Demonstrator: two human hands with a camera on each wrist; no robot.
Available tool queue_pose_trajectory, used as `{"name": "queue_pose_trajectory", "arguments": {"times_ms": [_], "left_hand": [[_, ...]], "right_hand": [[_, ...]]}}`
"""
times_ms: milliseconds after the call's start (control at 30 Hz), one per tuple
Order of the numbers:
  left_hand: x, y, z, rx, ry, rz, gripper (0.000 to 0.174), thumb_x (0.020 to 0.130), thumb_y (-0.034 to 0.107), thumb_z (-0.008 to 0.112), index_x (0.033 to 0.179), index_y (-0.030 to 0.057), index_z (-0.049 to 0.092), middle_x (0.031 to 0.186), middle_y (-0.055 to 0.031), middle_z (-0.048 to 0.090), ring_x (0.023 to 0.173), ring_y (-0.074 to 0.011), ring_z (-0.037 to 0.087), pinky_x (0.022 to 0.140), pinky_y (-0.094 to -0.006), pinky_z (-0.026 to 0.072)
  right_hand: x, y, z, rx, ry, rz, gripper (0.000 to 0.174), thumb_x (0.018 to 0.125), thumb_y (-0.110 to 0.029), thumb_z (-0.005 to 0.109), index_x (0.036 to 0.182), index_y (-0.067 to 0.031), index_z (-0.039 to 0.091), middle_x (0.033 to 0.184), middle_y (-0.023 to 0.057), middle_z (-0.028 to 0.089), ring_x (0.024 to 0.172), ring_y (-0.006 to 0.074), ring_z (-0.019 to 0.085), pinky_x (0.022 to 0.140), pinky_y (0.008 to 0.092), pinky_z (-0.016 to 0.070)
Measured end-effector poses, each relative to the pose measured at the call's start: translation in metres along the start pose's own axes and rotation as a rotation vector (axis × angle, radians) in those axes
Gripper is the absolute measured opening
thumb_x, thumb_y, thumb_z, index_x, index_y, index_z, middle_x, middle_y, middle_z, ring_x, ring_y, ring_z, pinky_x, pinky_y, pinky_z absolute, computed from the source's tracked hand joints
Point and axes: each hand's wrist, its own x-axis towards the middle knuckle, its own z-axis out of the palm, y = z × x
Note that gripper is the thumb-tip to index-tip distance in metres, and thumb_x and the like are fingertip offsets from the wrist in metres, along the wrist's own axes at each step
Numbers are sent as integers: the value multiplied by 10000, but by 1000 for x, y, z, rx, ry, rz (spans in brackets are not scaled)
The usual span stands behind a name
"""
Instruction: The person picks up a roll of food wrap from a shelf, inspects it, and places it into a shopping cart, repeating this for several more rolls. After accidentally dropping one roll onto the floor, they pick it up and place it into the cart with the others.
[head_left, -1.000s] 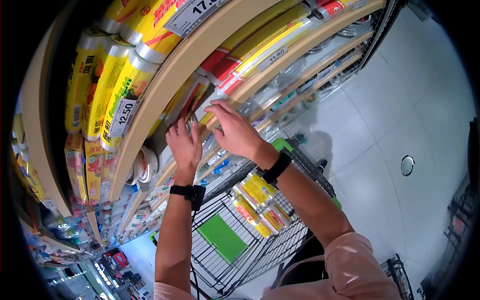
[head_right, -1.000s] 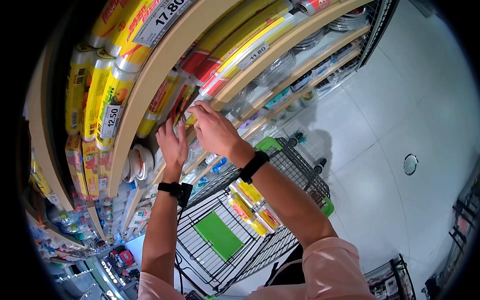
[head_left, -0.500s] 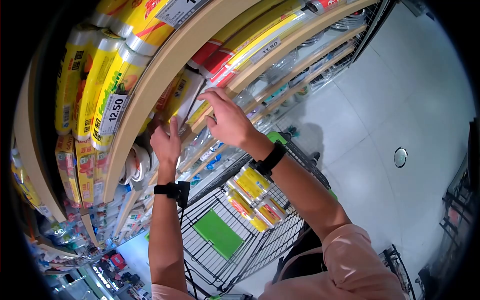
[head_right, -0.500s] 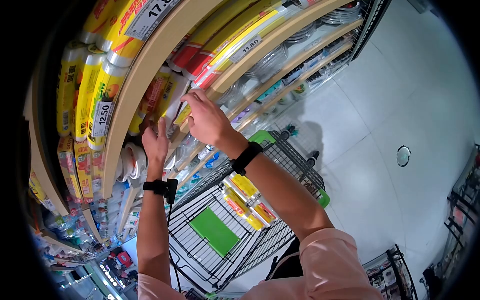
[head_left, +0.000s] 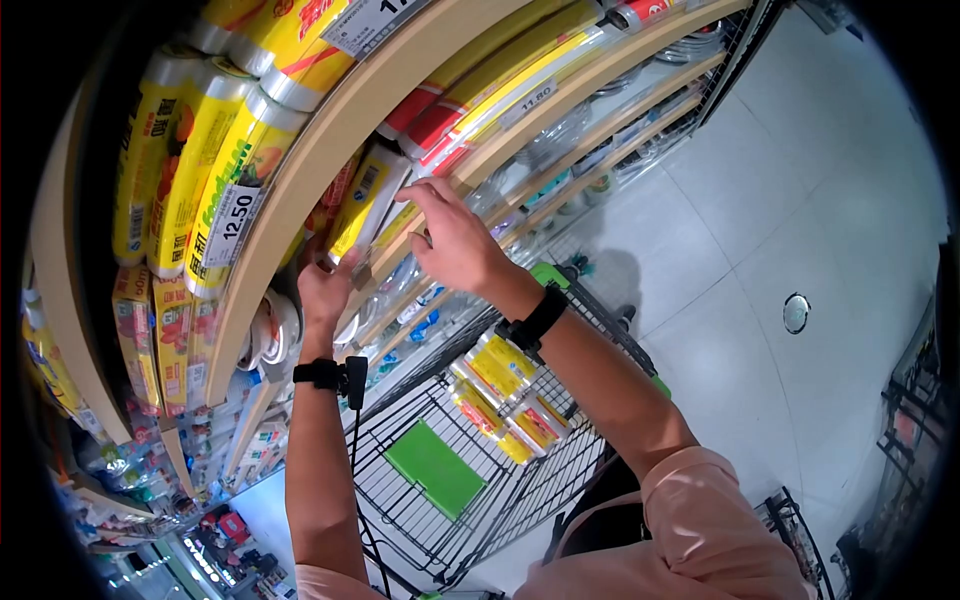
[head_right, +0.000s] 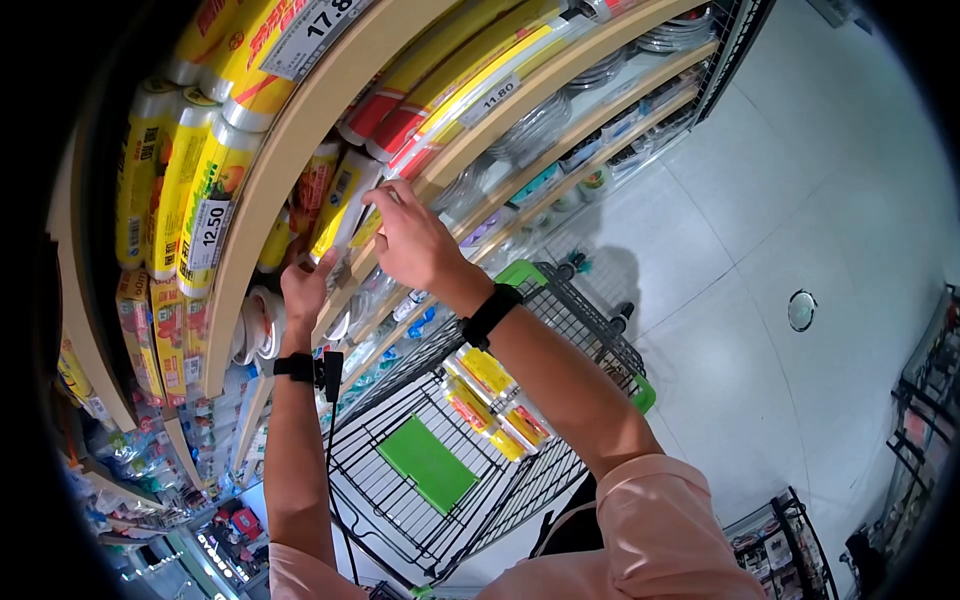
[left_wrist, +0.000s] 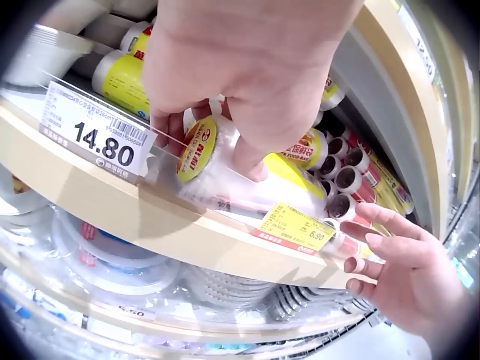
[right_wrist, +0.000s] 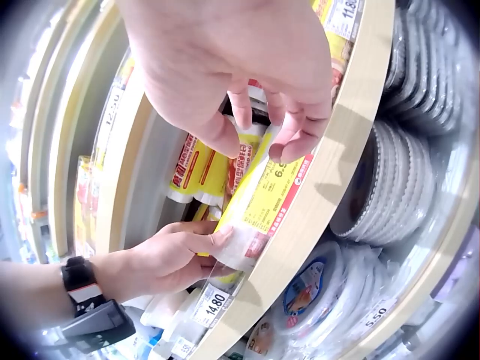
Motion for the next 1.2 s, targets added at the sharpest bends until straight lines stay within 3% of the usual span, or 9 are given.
{"name": "queue_pose_trajectory", "arguments": {"times_ms": [233,333,433,567,700,867,1000,1033,1200], "left_hand": [[-28,7,-22,191,166,277,548,859,124,708,1332,-37,483,1282,-209,565,1177,-279,560,1028,-357,411],[-43,-12,-19,-221,203,313,533,896,74,671,1361,-35,432,1315,-167,525,1187,-235,543,1034,-339,416],[-70,-6,-27,-320,211,252,552,898,36,661,1378,-31,396,1308,-146,498,1179,-211,533,994,-330,453],[-125,6,-30,-469,176,197,559,874,25,678,1367,-22,419,1268,-125,528,1154,-200,549,965,-322,478],[-188,-3,-29,-588,98,128,573,861,30,695,1369,-2,433,1323,-122,502,1190,-217,536,1001,-339,457],[-271,2,-44,-645,10,204,604,805,-62,699,1355,-34,452,1373,-137,479,1262,-221,485,1073,-342,382],[-327,23,-61,-908,251,-93,623,789,-96,705,1355,-45,452,1367,-129,492,1150,-208,575,1032,-361,454],[-338,14,-63,-895,213,-257,556,856,-15,690,1353,-61,447,1295,-115,558,1067,-173,605,971,-356,499],[-388,3,-73,-1367,106,-338,361,987,196,573,1299,34,494,1191,-98,625,1027,-194,632,850,-344,563]], "right_hand": [[-1,-8,-13,10,15,36,448,805,38,597,1238,-23,502,1217,200,506,815,301,631,786,372,521],[-5,-12,-14,129,48,18,436,796,30,605,1217,-16,501,1181,243,522,1027,450,571,895,451,496],[-14,-19,-12,127,59,-10,434,806,24,619,1222,-4,500,1172,250,540,945,392,627,823,418,529],[-42,-40,-19,343,-125,201,521,829,0,674,1300,-10,452,1265,170,552,860,133,654,714,287,539],[-89,-72,-33,376,-133,326,778,802,-133,749,1445,-52,319,1320,196,511,860,186,665,742,292,559],[-160,-102,-51,470,-302,466,743,815,-215,783,1408,-50,366,1224,163,545,859,158,649,692,271,558],[-201,-135,-59,450,-338,567,644,816,-170,777,1336,-36,421,1099,123,592,852,148,647,630,269,551],[-208,-147,-62,427,-337,612,610,802,-174,790,1281,-19,445,1039,115,617,835,161,648,626,267,548],[-246,-181,-58,432,-300,571,631,816,-171,774,1318,-3,430,1019,123,629,801,145,639,613,252,532]]}}
